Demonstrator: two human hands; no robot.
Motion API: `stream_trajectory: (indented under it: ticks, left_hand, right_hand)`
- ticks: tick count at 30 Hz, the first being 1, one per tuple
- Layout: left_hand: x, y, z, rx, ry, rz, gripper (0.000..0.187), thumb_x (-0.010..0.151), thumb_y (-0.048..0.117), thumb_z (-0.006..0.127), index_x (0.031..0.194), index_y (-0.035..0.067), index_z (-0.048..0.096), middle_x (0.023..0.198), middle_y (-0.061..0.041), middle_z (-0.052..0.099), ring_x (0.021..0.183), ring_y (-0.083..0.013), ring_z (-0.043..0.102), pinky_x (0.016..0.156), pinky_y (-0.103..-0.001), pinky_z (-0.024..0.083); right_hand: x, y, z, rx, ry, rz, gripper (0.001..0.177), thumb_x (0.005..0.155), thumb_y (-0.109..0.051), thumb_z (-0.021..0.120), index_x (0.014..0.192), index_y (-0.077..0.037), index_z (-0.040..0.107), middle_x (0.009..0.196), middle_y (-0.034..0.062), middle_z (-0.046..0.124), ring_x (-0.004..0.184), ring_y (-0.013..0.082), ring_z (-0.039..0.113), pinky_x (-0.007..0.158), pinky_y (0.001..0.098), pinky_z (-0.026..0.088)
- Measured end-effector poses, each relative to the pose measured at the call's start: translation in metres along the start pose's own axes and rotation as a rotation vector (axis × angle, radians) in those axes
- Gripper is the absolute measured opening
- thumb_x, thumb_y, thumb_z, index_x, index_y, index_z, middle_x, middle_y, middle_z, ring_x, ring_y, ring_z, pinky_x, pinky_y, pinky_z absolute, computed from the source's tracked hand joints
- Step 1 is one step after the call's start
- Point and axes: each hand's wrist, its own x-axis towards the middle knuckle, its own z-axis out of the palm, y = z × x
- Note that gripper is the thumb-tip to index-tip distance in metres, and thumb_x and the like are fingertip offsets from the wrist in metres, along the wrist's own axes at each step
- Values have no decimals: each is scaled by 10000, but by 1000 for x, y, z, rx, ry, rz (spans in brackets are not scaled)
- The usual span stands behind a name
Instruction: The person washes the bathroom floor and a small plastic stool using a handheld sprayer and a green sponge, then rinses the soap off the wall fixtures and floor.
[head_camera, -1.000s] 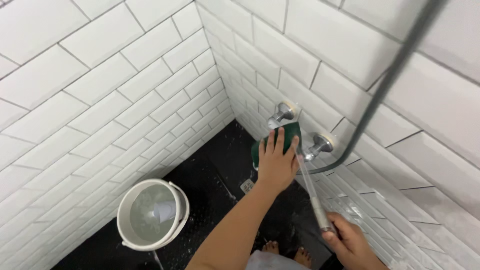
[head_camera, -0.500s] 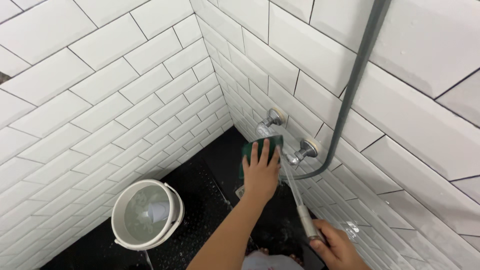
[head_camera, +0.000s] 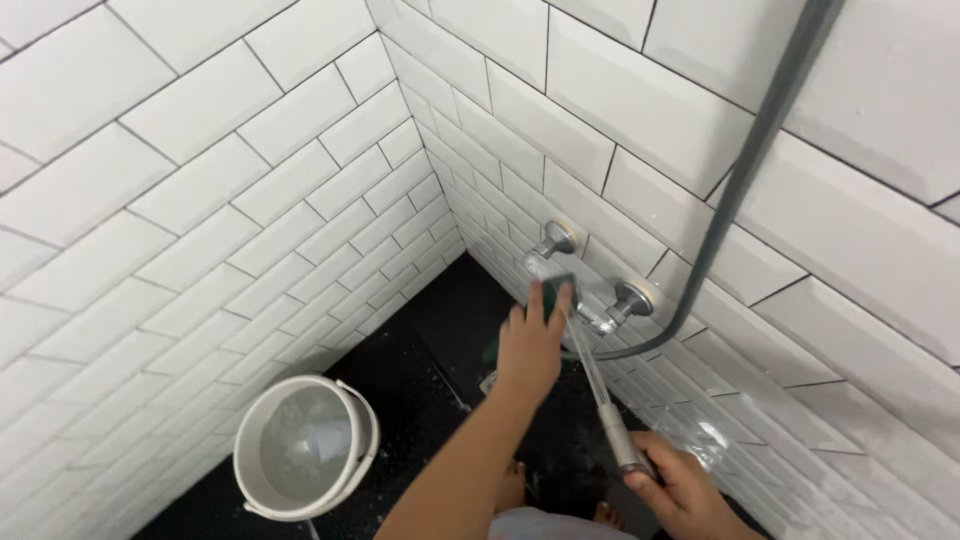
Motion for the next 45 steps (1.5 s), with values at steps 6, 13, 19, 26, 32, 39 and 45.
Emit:
stream_trajectory:
  ticks: [6,13,19,26,32,39,45]
  left_hand:
    - [35,8,-5,157,-236,-76,761,916,254,658,1592,86,350,1310,-318,548,903,-395,641,686,-515,554]
    - [92,-24,-4,-438,-523,-401,533,990,532,544,1279,84,560,1132,-261,670,1033,-447,647,865,-537,515]
    - [57,-51,2,-821,-380,-487,415,1029,396,496,1312,98,551,1087,-247,703,1041,-447,661,898,-535,501]
    - [29,-14,-23,-325,-124,53,644,866,248,708,1472,147,514,1398,-327,485,1148,-488,551,924,-560,470]
    - [81,-36,32,-631,-320,-17,291,1048,308,572,1268,134,648,1434,-221,589,1260,-426,599,1048,-525,484]
    - [70,-81,50,-1177,-176,-631,509,1102,421,478,1494,134,326,1553,-231,391,1466,-367,377,1197,-434,323]
    - [87,-76,104,-917,-403,-368,785,994,360,609,1664,196,234,1666,-339,-31,1500,-452,186,1184,-422,324]
  right_hand:
    - [14,-5,19,-66,51,41,474,914,-297,653,1322,-59,607,796,59,696,691,154,655,649,326,536]
    - [27,-20,35,-5,50,105,432,915,-301,653,1277,-67,627,803,63,751,729,150,725,673,328,586]
    - [29,-26,42,-1,9,113,429,923,-325,633,1272,-76,617,757,65,772,697,151,760,672,312,592]
    - [37,-25,40,-31,109,38,394,938,-341,620,1192,-40,627,708,65,719,645,159,697,617,314,559]
    - [49,-25,44,-23,111,78,417,924,-349,621,1220,-55,622,699,60,724,628,158,711,596,316,555]
    - [49,-6,40,-64,177,188,458,896,-323,654,1273,-64,631,783,99,726,672,170,746,644,332,572]
    - [63,-5,43,10,187,125,415,910,-301,655,1223,-29,623,842,109,734,722,176,755,679,326,589]
